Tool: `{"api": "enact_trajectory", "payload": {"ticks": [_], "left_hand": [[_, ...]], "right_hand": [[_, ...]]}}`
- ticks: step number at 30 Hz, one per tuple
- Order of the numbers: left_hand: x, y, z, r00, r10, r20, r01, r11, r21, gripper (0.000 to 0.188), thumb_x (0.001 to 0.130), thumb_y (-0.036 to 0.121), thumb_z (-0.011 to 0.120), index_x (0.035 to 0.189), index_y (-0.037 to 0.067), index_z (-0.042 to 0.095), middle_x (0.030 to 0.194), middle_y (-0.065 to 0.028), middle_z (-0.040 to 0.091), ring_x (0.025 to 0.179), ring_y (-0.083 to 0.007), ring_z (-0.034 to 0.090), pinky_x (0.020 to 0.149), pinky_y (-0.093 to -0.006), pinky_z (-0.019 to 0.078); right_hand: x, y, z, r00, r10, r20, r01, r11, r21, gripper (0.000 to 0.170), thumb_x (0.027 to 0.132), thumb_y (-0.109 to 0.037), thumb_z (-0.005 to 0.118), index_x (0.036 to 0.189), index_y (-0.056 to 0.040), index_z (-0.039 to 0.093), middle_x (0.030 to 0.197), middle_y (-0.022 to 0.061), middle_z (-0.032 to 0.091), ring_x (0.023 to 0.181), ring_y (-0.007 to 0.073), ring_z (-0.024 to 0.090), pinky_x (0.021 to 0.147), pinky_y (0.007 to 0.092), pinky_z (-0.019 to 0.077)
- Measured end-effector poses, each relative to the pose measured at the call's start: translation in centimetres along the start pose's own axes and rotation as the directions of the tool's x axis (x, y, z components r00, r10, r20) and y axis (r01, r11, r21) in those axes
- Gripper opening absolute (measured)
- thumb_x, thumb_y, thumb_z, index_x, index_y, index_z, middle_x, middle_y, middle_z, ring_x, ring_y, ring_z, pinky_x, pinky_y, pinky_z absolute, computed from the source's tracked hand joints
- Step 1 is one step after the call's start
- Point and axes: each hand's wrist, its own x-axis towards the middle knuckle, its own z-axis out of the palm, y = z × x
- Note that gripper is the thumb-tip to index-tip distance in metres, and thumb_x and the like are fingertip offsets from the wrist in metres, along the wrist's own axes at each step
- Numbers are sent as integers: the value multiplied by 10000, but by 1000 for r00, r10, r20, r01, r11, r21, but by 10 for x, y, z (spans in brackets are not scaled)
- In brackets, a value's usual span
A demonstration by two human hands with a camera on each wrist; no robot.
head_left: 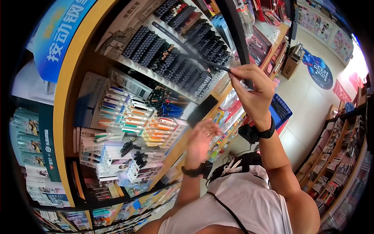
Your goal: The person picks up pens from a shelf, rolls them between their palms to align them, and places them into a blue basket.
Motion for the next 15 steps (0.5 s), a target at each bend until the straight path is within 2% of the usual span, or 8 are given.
{"api": "enact_trajectory", "payload": {"ticks": [9, 11, 15], "left_hand": [[-12, 7, -16, 998, 48, -40, -49, 998, -32, 543, 1015, 358, 483, 1377, -47, 466, 1207, -187, 631, 1108, -306, 616, 990, -453, 458], [-13, 6, -20, 998, 47, -49, -48, 998, -34, 553, 1008, 364, 496, 1375, -49, 469, 1208, -186, 632, 1106, -301, 616, 989, -453, 458], [-18, 9, -26, 997, 66, -42, -69, 995, -69, 574, 999, 378, 515, 1375, -53, 466, 1211, -185, 634, 1112, -300, 616, 992, -455, 458]], "right_hand": [[13, -13, 21, 976, -168, 136, 186, 974, -128, 185, 754, 88, 757, 914, 10, 711, 870, 100, 689, 768, 214, 692, 661, 299, 553], [19, -19, 27, 973, -191, 133, 213, 960, -180, 203, 761, 99, 750, 937, 4, 718, 875, 100, 684, 755, 210, 685, 648, 296, 551], [32, -23, 35, 967, -234, 99, 247, 958, -149, 232, 772, 111, 745, 978, 5, 724, 879, 109, 679, 726, 199, 677, 631, 288, 537]]}}
